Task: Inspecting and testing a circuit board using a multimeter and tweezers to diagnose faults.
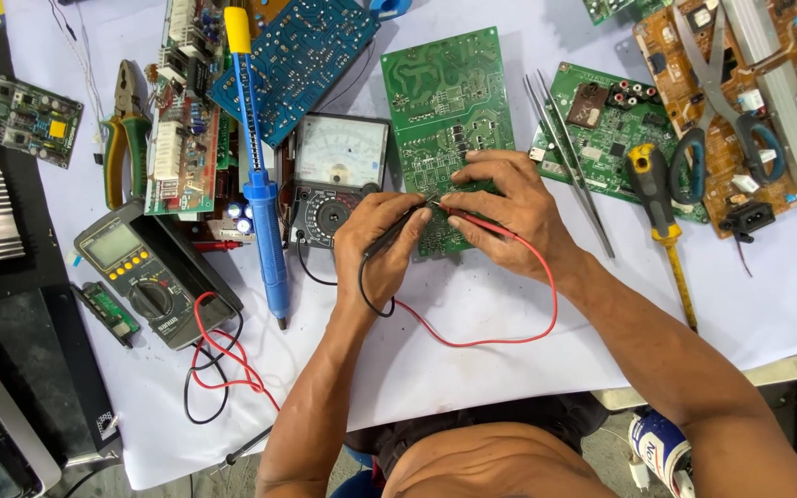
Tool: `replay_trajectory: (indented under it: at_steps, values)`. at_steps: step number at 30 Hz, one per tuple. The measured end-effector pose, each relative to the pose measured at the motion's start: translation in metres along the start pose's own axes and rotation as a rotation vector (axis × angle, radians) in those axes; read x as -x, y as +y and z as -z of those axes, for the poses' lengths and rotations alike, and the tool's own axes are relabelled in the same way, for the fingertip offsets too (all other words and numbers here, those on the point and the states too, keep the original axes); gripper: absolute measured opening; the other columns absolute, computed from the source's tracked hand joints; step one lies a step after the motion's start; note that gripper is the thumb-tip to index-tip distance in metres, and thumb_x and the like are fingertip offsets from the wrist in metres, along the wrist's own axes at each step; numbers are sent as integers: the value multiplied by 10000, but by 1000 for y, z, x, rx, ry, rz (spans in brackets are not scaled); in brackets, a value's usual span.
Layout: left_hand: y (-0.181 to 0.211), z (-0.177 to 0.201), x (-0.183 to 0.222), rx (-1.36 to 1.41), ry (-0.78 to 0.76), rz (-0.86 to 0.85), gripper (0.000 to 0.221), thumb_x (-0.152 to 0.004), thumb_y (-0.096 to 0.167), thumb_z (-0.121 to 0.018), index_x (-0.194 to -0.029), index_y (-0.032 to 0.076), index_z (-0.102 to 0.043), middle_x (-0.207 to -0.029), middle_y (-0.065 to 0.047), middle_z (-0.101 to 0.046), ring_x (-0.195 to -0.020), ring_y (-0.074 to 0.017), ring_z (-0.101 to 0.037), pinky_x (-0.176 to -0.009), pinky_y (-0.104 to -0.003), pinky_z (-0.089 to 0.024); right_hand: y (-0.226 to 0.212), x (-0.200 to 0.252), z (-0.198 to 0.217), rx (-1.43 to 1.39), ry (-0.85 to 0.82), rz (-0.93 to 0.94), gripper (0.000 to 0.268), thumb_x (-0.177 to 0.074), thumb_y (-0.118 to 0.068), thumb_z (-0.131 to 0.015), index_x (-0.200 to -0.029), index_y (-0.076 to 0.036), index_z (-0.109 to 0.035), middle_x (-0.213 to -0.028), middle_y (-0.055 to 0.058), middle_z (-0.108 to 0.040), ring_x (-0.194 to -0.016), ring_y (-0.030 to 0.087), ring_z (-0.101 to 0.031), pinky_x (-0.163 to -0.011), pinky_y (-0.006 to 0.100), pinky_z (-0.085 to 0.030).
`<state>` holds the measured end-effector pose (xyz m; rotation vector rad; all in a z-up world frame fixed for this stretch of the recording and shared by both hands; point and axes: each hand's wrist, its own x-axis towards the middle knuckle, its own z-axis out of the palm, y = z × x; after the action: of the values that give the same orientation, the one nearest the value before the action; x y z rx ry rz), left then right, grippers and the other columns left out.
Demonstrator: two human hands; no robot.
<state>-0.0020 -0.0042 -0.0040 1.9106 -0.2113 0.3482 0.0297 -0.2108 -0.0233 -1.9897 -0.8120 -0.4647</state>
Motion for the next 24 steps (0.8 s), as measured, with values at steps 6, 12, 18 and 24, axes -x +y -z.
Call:
replay_trajectory:
  at_steps: [6,12,18,24]
  values:
    - [29,-9,7,-343,133,-296,297,-946,16,-707,-1243,29,-698,-1230,-237,-659,-952,-399,-742,-757,-446,-623,-28,-15,18,158,91,56,172,-999,-273,-746,-1011,-102,-765,-1054,56,-699,-1137,260,-634,-1182,526,-257]
    - [10,-30,22,-430,-132,-491,641,-894,39,-681,-1489,-61,-466,-1184,-231,-666,-1032,-348,-675,-952,-428,-502,-31,7,11,-21,-50,-54,234,-1011,-245,-668,-887,-49,-700,-927,107,-645,-895,321,-674,-907,460,-509]
    - [26,-21,21,-235,-71,-352,717,-956,165,-668,-1564,-44,-351,-1270,-280,-629,-989,-445,-677,-816,-494,-550,-72,-1,8,-240,-18,-158,514,-1070,-371,-483,-1313,63,-612,-1318,235,-583,-1258,406,-591,-1061,519,-455]
    - [12,-22,28,-214,-25,-381,590,-1007,166,-584,-1531,-51,-425,-1176,-244,-680,-951,-407,-702,-810,-465,-571,-78,-7,5,-53,-165,-109,734,-1072,-449,-477,-1596,38,-311,-1637,242,-306,-1258,347,-479,-1070,438,-386]
